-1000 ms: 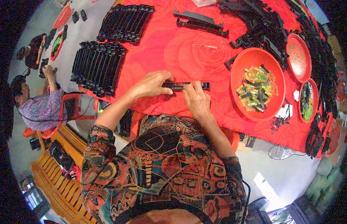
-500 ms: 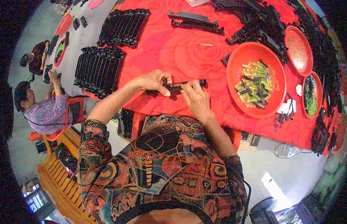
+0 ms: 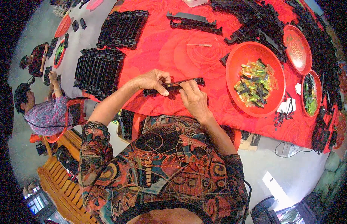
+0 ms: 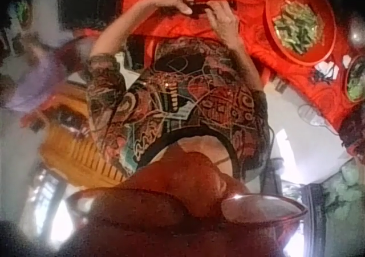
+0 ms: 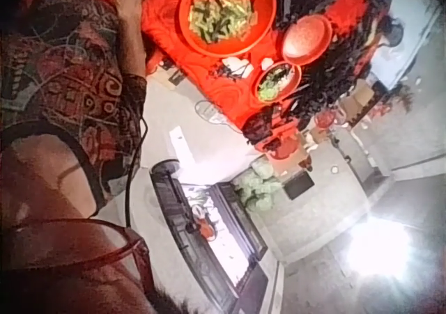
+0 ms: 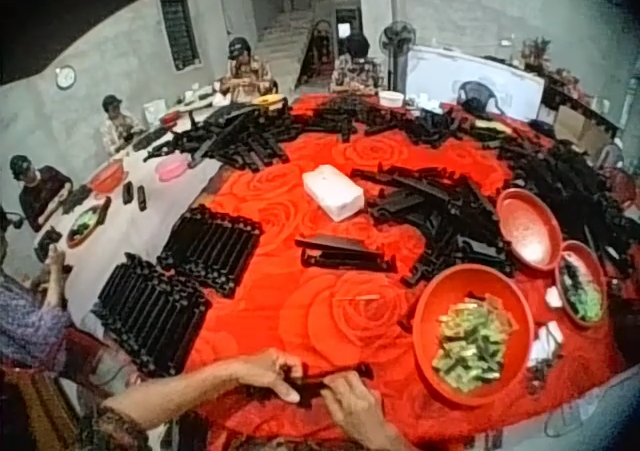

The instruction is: The person assembles small plastic components by hand, joining small connectors and fasteners to plastic housings to create assembled units.

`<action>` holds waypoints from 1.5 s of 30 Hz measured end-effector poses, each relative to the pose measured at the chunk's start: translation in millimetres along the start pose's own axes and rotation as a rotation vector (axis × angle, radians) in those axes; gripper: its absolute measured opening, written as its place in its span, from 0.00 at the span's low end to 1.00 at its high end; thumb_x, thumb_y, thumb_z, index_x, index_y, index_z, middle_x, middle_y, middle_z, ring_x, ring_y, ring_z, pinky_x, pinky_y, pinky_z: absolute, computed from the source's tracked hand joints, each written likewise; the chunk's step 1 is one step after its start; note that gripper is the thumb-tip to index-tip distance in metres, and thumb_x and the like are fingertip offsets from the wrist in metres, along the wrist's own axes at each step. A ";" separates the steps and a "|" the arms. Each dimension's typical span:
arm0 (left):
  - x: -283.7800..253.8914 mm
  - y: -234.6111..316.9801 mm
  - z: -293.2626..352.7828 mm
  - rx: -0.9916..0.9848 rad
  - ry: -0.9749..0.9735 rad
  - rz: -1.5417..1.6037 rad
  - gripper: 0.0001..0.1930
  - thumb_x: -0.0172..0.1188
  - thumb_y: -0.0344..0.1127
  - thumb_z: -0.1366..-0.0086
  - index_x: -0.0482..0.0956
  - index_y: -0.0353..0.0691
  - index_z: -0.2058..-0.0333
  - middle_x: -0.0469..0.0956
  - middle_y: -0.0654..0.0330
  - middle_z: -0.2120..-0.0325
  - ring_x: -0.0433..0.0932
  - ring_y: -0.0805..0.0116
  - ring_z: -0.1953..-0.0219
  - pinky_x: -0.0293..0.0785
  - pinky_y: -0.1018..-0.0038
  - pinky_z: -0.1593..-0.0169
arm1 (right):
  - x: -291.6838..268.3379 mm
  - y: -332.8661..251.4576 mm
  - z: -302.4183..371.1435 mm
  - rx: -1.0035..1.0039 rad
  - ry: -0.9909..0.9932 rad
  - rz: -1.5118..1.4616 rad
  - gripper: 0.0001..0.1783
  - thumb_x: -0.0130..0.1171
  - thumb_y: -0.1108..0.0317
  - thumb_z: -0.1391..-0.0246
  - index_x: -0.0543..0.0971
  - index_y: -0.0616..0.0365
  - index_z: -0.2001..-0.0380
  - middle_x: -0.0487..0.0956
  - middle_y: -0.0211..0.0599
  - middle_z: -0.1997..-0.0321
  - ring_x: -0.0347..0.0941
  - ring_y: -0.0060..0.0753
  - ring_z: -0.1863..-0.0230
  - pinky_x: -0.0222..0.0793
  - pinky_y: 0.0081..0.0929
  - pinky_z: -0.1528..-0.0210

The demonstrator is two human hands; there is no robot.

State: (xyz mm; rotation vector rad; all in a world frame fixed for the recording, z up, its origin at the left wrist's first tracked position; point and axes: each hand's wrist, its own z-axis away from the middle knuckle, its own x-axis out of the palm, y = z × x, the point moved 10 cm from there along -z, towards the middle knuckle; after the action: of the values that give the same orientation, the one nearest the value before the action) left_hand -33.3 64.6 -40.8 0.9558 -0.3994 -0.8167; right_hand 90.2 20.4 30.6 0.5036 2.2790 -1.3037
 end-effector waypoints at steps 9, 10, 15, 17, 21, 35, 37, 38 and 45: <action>-1.0 -0.8 -0.3 0.038 -0.016 0.018 0.15 0.73 0.31 0.61 0.75 0.39 0.75 0.72 0.69 0.79 0.69 0.78 0.76 0.65 0.79 0.71 | 4.9 -4.9 1.6 -0.060 -0.029 0.087 0.14 0.60 0.77 0.55 0.75 0.55 0.62 0.72 0.36 0.67 0.74 0.39 0.74 0.70 0.32 0.78; -1.9 -0.7 0.1 0.039 -0.017 0.019 0.15 0.73 0.31 0.61 0.75 0.39 0.75 0.72 0.69 0.79 0.69 0.78 0.76 0.65 0.79 0.71 | 4.9 -5.2 1.3 -0.059 -0.029 0.088 0.14 0.60 0.77 0.55 0.75 0.55 0.62 0.72 0.36 0.67 0.74 0.39 0.74 0.70 0.32 0.78; -3.5 -6.5 1.0 -0.002 -0.035 -0.142 0.11 0.66 0.37 0.49 0.76 0.38 0.70 0.73 0.70 0.77 0.70 0.79 0.74 0.67 0.78 0.70 | 14.7 -10.9 -0.2 -0.127 -0.147 0.257 0.12 0.57 0.74 0.54 0.75 0.55 0.63 0.70 0.34 0.65 0.73 0.39 0.79 0.70 0.33 0.80; -6.0 -0.7 -0.7 0.130 0.059 -0.185 0.11 0.64 0.37 0.47 0.76 0.38 0.69 0.74 0.68 0.78 0.71 0.77 0.74 0.67 0.77 0.70 | 14.7 -10.4 1.7 -0.125 -0.157 0.267 0.12 0.56 0.73 0.54 0.75 0.55 0.63 0.69 0.34 0.65 0.72 0.38 0.80 0.70 0.33 0.80; 0.2 25.5 9.7 0.135 0.242 -0.599 0.10 0.60 0.38 0.45 0.75 0.38 0.68 0.76 0.59 0.78 0.75 0.66 0.73 0.69 0.71 0.68 | 13.8 -9.4 10.2 -0.112 -0.171 0.258 0.10 0.55 0.72 0.53 0.74 0.54 0.64 0.68 0.35 0.67 0.72 0.37 0.81 0.70 0.33 0.81; 8.7 27.3 2.7 0.161 0.406 -0.686 0.12 0.62 0.39 0.51 0.74 0.36 0.75 0.75 0.50 0.79 0.76 0.50 0.71 0.69 0.58 0.70 | 24.1 -5.2 16.3 -0.047 -0.309 0.336 0.14 0.57 0.72 0.54 0.75 0.52 0.61 0.70 0.33 0.65 0.73 0.40 0.79 0.70 0.35 0.81; 9.4 29.5 4.1 0.187 0.455 -0.724 0.12 0.62 0.40 0.51 0.76 0.37 0.74 0.75 0.50 0.79 0.76 0.51 0.71 0.69 0.59 0.70 | 25.3 -5.2 16.4 -0.053 -0.316 0.328 0.14 0.57 0.72 0.54 0.75 0.52 0.60 0.70 0.33 0.65 0.73 0.39 0.78 0.70 0.35 0.81; 9.2 29.7 4.4 0.184 0.457 -0.724 0.12 0.62 0.40 0.51 0.76 0.37 0.74 0.75 0.50 0.79 0.76 0.51 0.71 0.69 0.59 0.70 | 23.8 -5.6 16.5 -0.065 -0.279 0.317 0.15 0.57 0.72 0.54 0.74 0.53 0.60 0.70 0.34 0.65 0.73 0.39 0.78 0.70 0.34 0.81; 6.7 19.9 -1.1 0.109 0.441 -0.661 0.13 0.62 0.42 0.50 0.77 0.37 0.75 0.76 0.51 0.79 0.76 0.51 0.71 0.70 0.59 0.69 | 10.0 0.2 17.2 0.012 -0.115 0.131 0.16 0.60 0.75 0.55 0.72 0.56 0.59 0.72 0.39 0.66 0.73 0.41 0.76 0.69 0.34 0.78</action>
State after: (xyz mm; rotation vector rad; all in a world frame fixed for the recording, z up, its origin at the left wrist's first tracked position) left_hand -19.6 66.4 -24.9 1.3597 0.2797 -1.1450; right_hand 85.6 6.4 17.3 0.5575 2.1093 -1.2503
